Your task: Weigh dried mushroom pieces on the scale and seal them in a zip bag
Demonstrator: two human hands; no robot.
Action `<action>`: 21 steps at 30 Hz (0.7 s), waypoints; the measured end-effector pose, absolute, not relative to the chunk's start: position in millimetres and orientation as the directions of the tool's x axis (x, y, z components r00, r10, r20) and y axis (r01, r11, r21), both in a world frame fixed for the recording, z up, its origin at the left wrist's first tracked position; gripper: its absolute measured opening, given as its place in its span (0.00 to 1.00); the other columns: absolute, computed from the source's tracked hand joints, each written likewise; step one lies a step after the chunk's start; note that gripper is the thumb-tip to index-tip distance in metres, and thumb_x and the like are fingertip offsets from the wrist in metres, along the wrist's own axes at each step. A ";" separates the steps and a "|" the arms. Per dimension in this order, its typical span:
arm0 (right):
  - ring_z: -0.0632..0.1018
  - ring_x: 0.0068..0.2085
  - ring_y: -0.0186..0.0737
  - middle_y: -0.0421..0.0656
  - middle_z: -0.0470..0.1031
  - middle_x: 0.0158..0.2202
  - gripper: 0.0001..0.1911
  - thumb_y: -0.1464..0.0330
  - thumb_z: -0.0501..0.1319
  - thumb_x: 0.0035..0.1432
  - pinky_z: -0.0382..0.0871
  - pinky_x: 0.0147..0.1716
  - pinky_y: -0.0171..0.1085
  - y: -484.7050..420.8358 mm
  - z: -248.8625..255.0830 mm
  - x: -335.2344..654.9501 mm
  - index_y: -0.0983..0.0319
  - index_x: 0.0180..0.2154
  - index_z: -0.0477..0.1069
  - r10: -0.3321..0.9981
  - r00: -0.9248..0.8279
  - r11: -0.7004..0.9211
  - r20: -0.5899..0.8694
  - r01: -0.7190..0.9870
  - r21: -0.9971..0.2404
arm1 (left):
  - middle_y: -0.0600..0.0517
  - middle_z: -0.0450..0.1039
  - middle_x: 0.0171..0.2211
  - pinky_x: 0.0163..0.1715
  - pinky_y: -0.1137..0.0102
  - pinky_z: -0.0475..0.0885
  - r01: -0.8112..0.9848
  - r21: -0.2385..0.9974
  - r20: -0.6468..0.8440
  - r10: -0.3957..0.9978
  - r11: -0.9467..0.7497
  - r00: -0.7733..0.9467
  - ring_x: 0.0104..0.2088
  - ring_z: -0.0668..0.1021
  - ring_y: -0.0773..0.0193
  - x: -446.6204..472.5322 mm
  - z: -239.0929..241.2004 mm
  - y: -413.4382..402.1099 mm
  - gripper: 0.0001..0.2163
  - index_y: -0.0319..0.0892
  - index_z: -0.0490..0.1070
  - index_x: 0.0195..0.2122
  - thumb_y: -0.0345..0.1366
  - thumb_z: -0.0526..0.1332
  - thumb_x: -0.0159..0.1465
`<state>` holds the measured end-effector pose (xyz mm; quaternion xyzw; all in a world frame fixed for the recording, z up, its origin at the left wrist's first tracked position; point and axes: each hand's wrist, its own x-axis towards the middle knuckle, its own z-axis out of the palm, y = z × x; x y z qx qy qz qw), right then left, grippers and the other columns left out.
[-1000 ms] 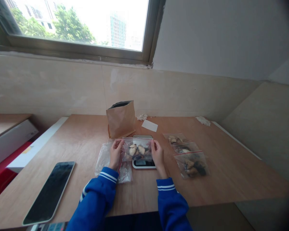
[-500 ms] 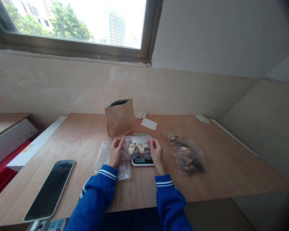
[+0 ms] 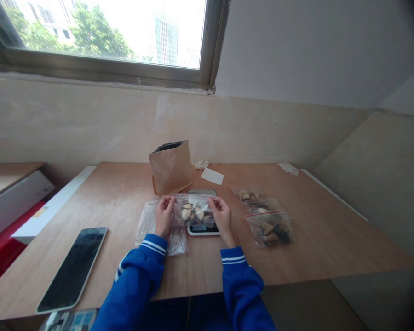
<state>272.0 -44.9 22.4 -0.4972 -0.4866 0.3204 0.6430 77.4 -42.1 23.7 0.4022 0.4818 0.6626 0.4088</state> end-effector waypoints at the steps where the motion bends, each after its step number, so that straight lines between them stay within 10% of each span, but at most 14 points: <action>1: 0.79 0.33 0.41 0.45 0.80 0.31 0.18 0.54 0.65 0.53 0.73 0.36 0.38 -45.0 22.9 272.0 0.63 0.33 0.75 0.899 0.326 0.293 0.293 0.049 -0.955 | 0.54 0.71 0.26 0.24 0.75 0.64 -0.168 0.966 0.130 0.934 -0.195 -0.333 0.25 0.70 0.68 78.0 23.4 -42.0 0.18 0.39 0.73 0.32 0.51 0.68 0.54; 21: 0.78 0.30 0.39 0.45 0.81 0.30 0.18 0.53 0.65 0.54 0.73 0.35 0.38 -47.1 29.8 273.2 0.62 0.32 0.74 0.922 0.289 0.283 0.259 -0.041 -0.958 | 0.50 0.76 0.29 0.30 0.71 0.70 -0.118 0.966 0.198 0.951 -0.231 -0.240 0.30 0.76 0.63 81.1 25.3 -47.6 0.17 0.40 0.75 0.34 0.49 0.68 0.55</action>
